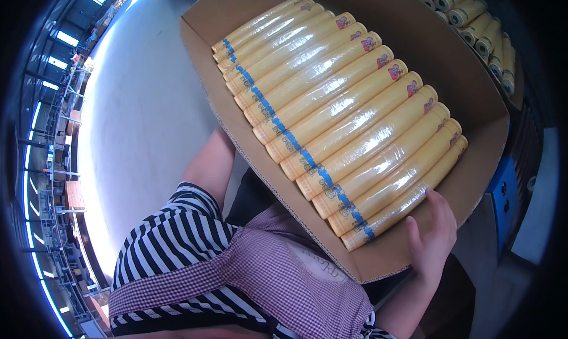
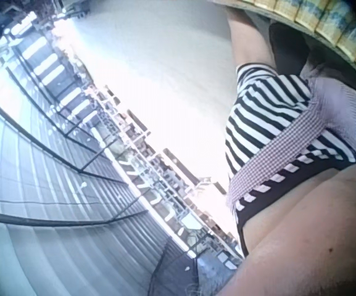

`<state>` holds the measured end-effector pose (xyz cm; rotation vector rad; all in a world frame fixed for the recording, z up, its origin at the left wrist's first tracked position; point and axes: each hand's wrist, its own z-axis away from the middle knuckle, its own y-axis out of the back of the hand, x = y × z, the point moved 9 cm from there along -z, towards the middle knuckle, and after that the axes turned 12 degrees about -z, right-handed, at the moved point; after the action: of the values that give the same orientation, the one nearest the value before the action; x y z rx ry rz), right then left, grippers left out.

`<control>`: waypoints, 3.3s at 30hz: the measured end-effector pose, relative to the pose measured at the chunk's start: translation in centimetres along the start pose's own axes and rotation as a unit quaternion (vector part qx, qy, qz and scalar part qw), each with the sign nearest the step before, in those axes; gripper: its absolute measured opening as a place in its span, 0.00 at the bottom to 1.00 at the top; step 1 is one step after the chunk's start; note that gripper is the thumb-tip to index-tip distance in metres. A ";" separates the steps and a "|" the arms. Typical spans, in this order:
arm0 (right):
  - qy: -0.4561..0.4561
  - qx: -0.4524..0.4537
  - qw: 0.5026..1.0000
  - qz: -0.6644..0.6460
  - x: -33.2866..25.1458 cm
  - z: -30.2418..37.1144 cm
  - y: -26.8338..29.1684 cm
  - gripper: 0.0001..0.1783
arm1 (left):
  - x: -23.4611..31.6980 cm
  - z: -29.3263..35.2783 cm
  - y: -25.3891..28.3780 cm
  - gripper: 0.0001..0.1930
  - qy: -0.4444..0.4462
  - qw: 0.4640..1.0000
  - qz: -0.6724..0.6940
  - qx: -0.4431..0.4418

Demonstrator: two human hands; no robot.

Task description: The person packs long yellow plastic-wrapped rolls into a large cardboard box by hand, arranging them in layers and adjusting their position.

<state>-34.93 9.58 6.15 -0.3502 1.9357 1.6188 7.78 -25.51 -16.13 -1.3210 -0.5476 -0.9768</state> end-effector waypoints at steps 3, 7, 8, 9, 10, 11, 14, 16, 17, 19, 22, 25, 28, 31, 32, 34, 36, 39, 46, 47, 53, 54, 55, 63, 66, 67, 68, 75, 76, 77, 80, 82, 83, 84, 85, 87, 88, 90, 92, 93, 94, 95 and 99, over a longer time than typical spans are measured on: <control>0.008 -0.003 1.000 0.000 -0.3 -0.3 0.0 0.35 | 1.7 1.3 -0.9 0.58 -0.036 0.999 -0.003 -0.035; 0.004 -0.004 1.000 0.014 -0.2 -0.1 0.0 0.35 | 1.1 4.8 1.9 0.58 -0.049 0.998 -0.003 -0.027; 0.010 0.001 1.000 0.014 -0.2 0.0 0.1 0.34 | -0.5 5.8 2.9 0.58 -0.042 0.999 0.002 -0.015; 0.010 0.002 1.000 0.013 -0.1 0.2 0.1 0.34 | -2.5 6.9 3.5 0.58 -0.034 0.999 0.016 -0.012; 0.012 0.004 1.000 0.012 -0.1 0.2 0.1 0.34 | -5.0 7.9 3.2 0.58 -0.024 0.999 0.035 -0.009; 0.015 0.008 1.000 0.011 -0.1 0.1 0.1 0.34 | -7.2 8.6 1.9 0.58 -0.016 0.999 0.051 -0.008; 0.015 0.000 1.000 0.020 0.2 -0.3 -0.5 0.33 | -10.7 8.8 -4.0 0.58 0.009 0.996 0.076 -0.035; 0.009 0.000 1.000 0.018 0.0 -0.1 -0.6 0.32 | -10.1 9.1 -5.2 0.58 0.023 0.995 0.073 -0.064; 0.008 0.004 1.000 0.013 -0.1 0.0 -0.4 0.33 | -9.8 9.5 -5.3 0.58 0.025 0.995 0.070 -0.071; 0.005 0.011 1.000 0.003 -0.1 0.1 0.0 0.33 | -9.4 9.9 -5.5 0.58 0.022 0.995 0.067 -0.076; 0.003 0.017 1.000 -0.009 0.4 0.5 0.1 0.32 | -9.3 11.1 -3.5 0.58 0.015 0.996 0.060 -0.058; 0.048 0.034 0.998 -0.005 0.1 0.5 0.2 0.32 | -10.8 9.9 5.3 0.61 0.030 0.991 0.094 -0.089; 0.035 0.018 0.999 0.020 -0.2 0.2 0.3 0.30 | -0.6 10.9 -6.9 0.56 -0.093 0.987 0.003 -0.135; 0.028 0.003 0.999 0.029 -0.5 0.0 0.0 0.29 | 0.8 10.6 -9.8 0.53 -0.106 0.984 -0.017 -0.140; 0.022 0.001 0.999 0.032 -0.5 0.1 0.0 0.29 | 1.1 10.6 -10.4 0.52 -0.112 0.984 -0.023 -0.139; 0.008 0.002 0.999 0.033 -0.3 0.2 0.2 0.29 | 1.4 10.8 -10.9 0.47 -0.118 0.982 -0.022 -0.147; 0.010 0.004 1.000 0.027 0.2 0.7 0.3 0.29 | 1.1 11.3 -10.4 0.42 -0.131 0.981 -0.023 -0.142; 0.010 0.001 1.000 0.018 0.2 0.7 0.4 0.29 | -1.7 11.7 -8.1 0.40 -0.170 0.980 -0.044 -0.093; -0.019 -0.097 0.995 -0.009 0.5 0.0 -0.3 0.30 | -4.2 14.2 -13.0 0.36 -0.104 0.977 0.050 -0.179; -0.025 -0.121 0.991 -0.060 0.7 -0.4 -0.1 0.32 | -4.0 13.6 -12.2 0.35 -0.109 0.979 0.047 -0.168; -0.026 0.214 0.976 -0.016 11.9 -12.6 17.9 0.36 | -6.1 13.2 -10.0 0.35 -0.058 0.981 0.109 -0.148; -0.059 0.222 0.973 0.032 15.0 -14.2 20.5 0.37 | -6.2 13.2 -10.2 0.36 -0.047 0.978 0.128 -0.159; -0.081 0.234 0.964 0.096 18.7 -15.1 22.8 0.40 | -6.2 13.3 -10.8 0.36 -0.039 0.976 0.135 -0.166; -0.290 0.129 0.884 0.343 23.7 -20.9 22.9 0.29 | -4.5 16.1 -14.7 0.37 -0.013 0.969 0.134 -0.206; -0.120 0.163 0.922 0.331 16.0 -24.2 18.9 0.22 | -5.1 15.2 -15.3 0.37 0.002 0.969 0.131 -0.208; -0.066 0.178 0.921 0.341 13.2 -25.4 17.1 0.22 | -5.5 14.9 -15.2 0.36 0.009 0.970 0.129 -0.208; 0.009 0.191 0.926 0.325 8.7 -26.6 14.3 0.22 | -5.7 14.7 -14.6 0.36 0.008 0.972 0.128 -0.199; 0.260 0.103 0.927 0.251 -13.3 -34.0 -4.0 0.27 | -7.7 12.6 -7.0 0.36 -0.058 0.969 0.212 -0.112; 0.253 0.075 0.927 0.265 -15.4 -34.9 -6.4 0.27 | -8.7 11.2 -5.3 0.37 -0.039 0.978 0.192 -0.075; 0.268 0.064 0.926 0.257 -16.9 -35.8 -8.6 0.27 | -9.8 9.9 -3.8 0.39 -0.017 0.984 0.171 -0.041; 0.310 0.011 0.916 0.256 -21.2 -39.4 -16.6 0.22 | -15.5 8.6 2.0 0.45 0.108 0.977 0.178 0.041; 0.317 -0.035 0.912 0.259 -23.8 -41.4 -22.4 0.16 | -18.0 8.4 3.9 0.45 0.146 0.972 0.171 0.064; 0.323 -0.038 0.911 0.254 -24.4 -42.3 -24.9 0.17 | -20.0 8.5 5.1 0.45 0.190 0.956 0.200 0.102; 0.327 -0.041 0.910 0.250 -24.9 -43.3 -27.4 0.17 | -21.1 8.4 5.8 0.44 0.191 0.957 0.197 0.100; 0.332 -0.041 0.910 0.246 -25.7 -43.8 -29.5 0.18 | -21.4 8.1 6.3 0.44 0.172 0.961 0.179 0.125; 0.324 -0.097 0.887 0.315 -26.1 -44.4 -35.0 0.21 | -22.5 8.7 6.4 0.45 0.178 0.958 0.184 0.126; 0.310 -0.149 0.880 0.327 -25.7 -44.6 -37.8 0.22 | -21.5 9.0 5.8 0.45 0.180 0.961 0.162 0.138; 0.261 -0.249 0.874 0.326 -24.5 -44.2 -42.3 0.24 | -20.3 9.1 5.3 0.45 0.152 0.963 0.156 0.157; 0.222 -0.269 0.889 0.298 -25.5 -43.0 -44.0 0.26 | -21.6 8.6 6.2 0.44 0.166 0.950 0.183 0.192; 0.214 -0.296 0.884 0.290 -26.3 -42.9 -44.8 0.26 | -22.2 8.8 7.1 0.44 0.150 0.959 0.131 0.204; 0.197 -0.317 0.883 0.284 -26.1 -43.4 -44.7 0.25 | -22.5 8.7 7.2 0.44 0.151 0.964 0.121 0.184; 0.178 -0.337 0.882 0.276 -25.7 -43.8 -44.7 0.25 | -22.3 8.8 6.7 0.44 0.162 0.953 0.169 0.191; 0.178 -0.290 0.898 0.280 -26.2 -43.4 -44.8 0.24 | -22.7 8.4 6.4 0.45 0.165 0.924 0.268 0.215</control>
<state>-1.18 -46.54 -10.70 -0.3553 1.8636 2.6887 3.04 -11.45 -36.29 -0.8163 -0.1084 -0.5574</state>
